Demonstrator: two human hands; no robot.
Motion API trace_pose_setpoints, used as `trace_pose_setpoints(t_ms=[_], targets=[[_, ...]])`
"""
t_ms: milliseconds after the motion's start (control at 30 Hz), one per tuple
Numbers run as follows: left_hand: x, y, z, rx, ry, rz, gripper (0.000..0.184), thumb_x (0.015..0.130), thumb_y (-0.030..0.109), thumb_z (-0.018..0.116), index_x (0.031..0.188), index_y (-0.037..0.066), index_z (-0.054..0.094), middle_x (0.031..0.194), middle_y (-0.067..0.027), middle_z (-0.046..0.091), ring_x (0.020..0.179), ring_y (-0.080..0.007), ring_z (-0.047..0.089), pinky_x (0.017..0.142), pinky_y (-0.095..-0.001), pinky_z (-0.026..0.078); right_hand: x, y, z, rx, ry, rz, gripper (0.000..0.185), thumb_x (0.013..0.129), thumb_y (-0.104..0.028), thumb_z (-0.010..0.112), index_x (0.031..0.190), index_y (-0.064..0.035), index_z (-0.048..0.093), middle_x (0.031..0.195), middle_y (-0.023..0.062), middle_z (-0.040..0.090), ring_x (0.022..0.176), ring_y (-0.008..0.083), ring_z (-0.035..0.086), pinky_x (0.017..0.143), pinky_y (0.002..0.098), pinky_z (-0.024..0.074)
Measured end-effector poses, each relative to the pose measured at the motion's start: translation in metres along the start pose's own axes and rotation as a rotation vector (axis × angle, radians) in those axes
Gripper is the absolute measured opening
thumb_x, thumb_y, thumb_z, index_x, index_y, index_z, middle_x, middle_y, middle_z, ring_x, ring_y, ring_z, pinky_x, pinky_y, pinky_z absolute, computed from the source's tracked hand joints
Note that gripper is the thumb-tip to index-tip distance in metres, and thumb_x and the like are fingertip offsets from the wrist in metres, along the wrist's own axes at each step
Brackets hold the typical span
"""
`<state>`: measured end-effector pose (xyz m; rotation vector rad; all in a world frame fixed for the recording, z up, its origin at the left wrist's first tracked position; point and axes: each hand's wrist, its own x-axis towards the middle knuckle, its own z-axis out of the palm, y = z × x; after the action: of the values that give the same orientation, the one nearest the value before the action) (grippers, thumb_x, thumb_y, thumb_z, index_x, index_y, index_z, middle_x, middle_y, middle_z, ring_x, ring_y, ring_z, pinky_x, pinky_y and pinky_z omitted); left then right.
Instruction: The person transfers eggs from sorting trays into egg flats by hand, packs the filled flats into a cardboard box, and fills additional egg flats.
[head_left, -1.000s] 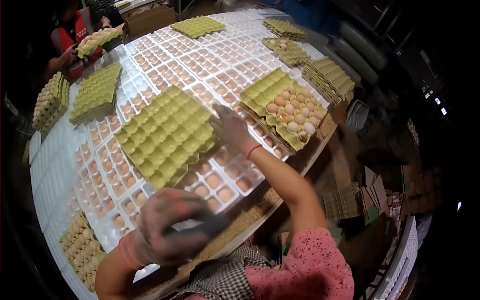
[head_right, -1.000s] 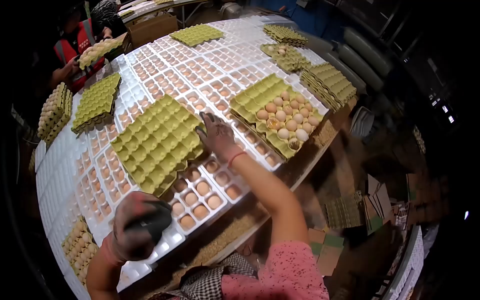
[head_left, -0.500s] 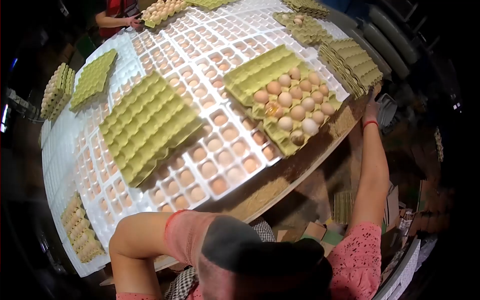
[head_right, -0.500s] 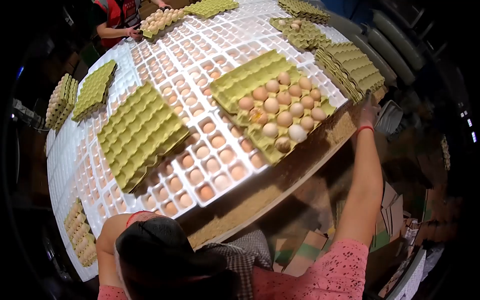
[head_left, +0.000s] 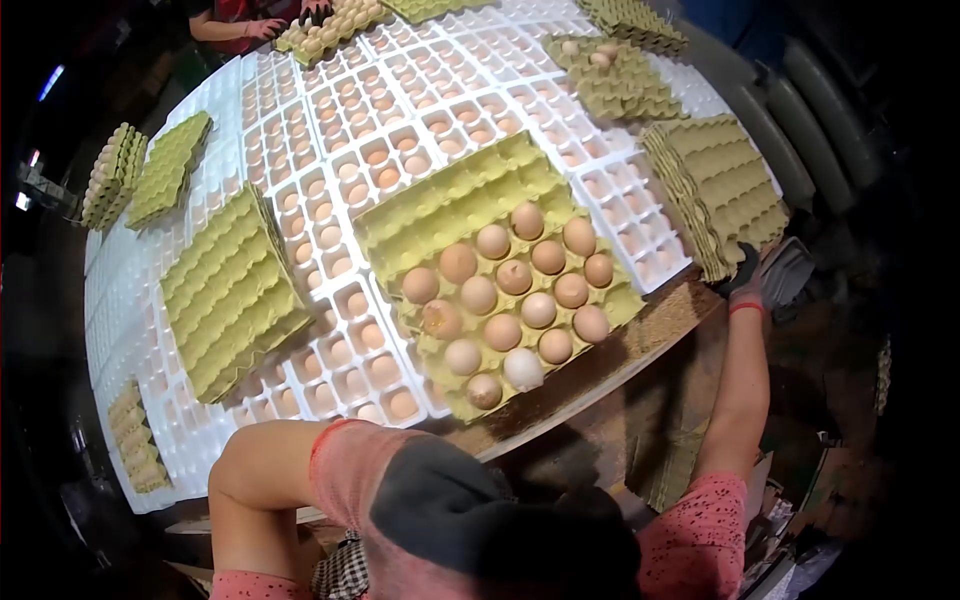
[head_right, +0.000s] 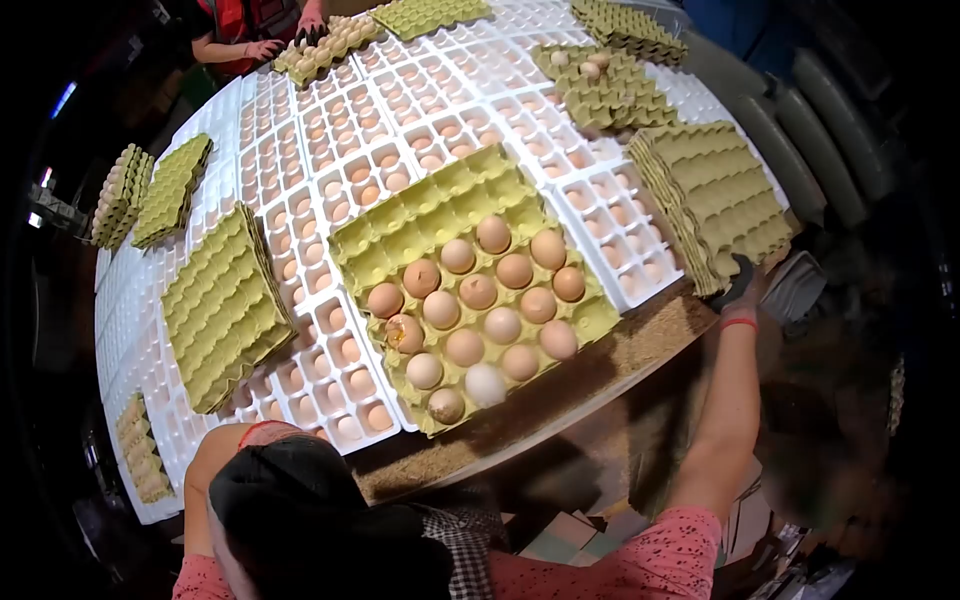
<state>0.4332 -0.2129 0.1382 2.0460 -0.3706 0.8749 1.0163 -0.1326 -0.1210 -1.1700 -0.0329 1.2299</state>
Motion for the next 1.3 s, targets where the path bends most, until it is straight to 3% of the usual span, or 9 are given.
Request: trace_pose_setpoints(t_ms=[267,367,500,600,900,1033,1100,1200,1300], targets=[[-0.046,-0.016,-0.049,0.36,0.624,-0.493,0.063,0.081,0.016,0.075,0.136,0.0,0.047,0.106,-0.0148,0.065,0.095,-0.0278,0.067,0.088,-0.0376,0.054,-0.138,0.023,0.121,-0.361,-0.26,-0.695,0.053,0.085,-0.015,0.069,0.132,-0.0036,0.05,0.125,0.0116,0.059,0.113,0.0274,0.06,0.096,0.0402,0.0511],[-0.074,-0.04,-0.047,0.138,0.71,-0.767,0.107,0.084,0.023,0.074,0.158,0.009,-0.002,0.16,-0.0197,0.017,0.143,-0.0341,0.031,0.116,-0.0437,0.031,-0.243,0.091,0.22,-1.077,-0.258,-1.333,0.065,0.083,-0.004,0.073,0.138,0.0002,0.04,0.131,0.0156,0.054,0.118,0.026,0.056,0.1,0.0362,0.0477],[-0.105,0.009,-0.074,-0.135,1.065,-0.444,0.13,0.071,0.035,0.085,0.156,0.011,-0.01,0.164,-0.0159,0.006,0.147,-0.0349,0.022,0.115,-0.0459,0.03,-0.355,0.252,0.323,-0.687,-0.428,-1.095,0.053,0.094,-0.012,0.059,0.141,0.0012,0.041,0.134,0.0129,0.052,0.116,0.0225,0.054,0.102,0.0353,0.043],[-0.182,0.066,-0.099,-0.2,1.282,-0.783,0.067,0.088,0.017,0.073,0.142,-0.004,0.039,0.14,-0.014,0.049,0.126,-0.0208,0.052,0.102,-0.0333,0.046,-0.413,0.382,0.37,-0.262,-0.464,-0.777,0.043,0.103,-0.017,0.044,0.143,-0.0017,0.044,0.136,0.0091,0.052,0.116,0.0191,0.052,0.099,0.0358,0.0422],[-0.362,0.209,-0.18,0.114,1.267,-0.577,0.065,0.095,0.016,0.061,0.149,0.003,0.029,0.133,-0.0137,0.055,0.12,-0.0185,0.053,0.1,-0.03,0.046,-0.544,0.5,0.436,-1.133,-1.002,-1.412,0.057,0.094,0.006,0.05,0.148,-0.0049,0.035,0.143,0.0243,0.046,0.129,0.0412,0.048,0.112,0.0497,0.0334],[-0.452,0.163,-0.188,0.284,1.222,-0.915,0.06,0.091,0.015,0.061,0.142,-0.004,0.036,0.132,-0.0202,0.055,0.12,-0.0261,0.054,0.102,-0.0347,0.043,-0.515,0.535,0.442,-0.837,-0.966,-0.204,0.049,0.096,-0.012,0.058,0.142,-0.0029,0.044,0.133,0.018,0.058,0.119,0.0284,0.058,0.101,0.0395,0.0457],[-0.515,0.118,-0.2,0.479,1.23,-0.948,0.054,0.093,0.019,0.059,0.14,-0.001,0.041,0.121,-0.0127,0.061,0.105,-0.017,0.059,0.089,-0.03,0.049,-0.499,0.504,0.446,-1.324,-1.083,-0.392,0.049,0.095,-0.02,0.062,0.137,0.0004,0.049,0.13,0.0153,0.059,0.119,0.0242,0.058,0.099,0.0353,0.0469],[-0.502,0.131,-0.204,0.232,1.33,-0.972,0.051,0.093,0.018,0.058,0.138,0.0,0.045,0.115,-0.0083,0.064,0.096,-0.0126,0.062,0.081,-0.0276,0.052,-0.444,0.446,0.468,-0.952,-0.507,-1.29,0.047,0.098,-0.019,0.058,0.136,0.0066,0.048,0.131,0.018,0.058,0.125,0.0263,0.053,0.107,0.0371,0.0402],[-0.508,0.111,-0.195,0.097,1.245,-1.121,0.049,0.091,0.012,0.054,0.138,-0.001,0.044,0.113,-0.0068,0.062,0.092,-0.0126,0.06,0.079,-0.0275,0.052,-0.379,0.414,0.498,-0.961,-0.625,-1.096,0.05,0.102,-0.026,0.049,0.141,0.0041,0.044,0.143,0.0195,0.049,0.133,0.0273,0.046,0.113,0.036,0.0329]])
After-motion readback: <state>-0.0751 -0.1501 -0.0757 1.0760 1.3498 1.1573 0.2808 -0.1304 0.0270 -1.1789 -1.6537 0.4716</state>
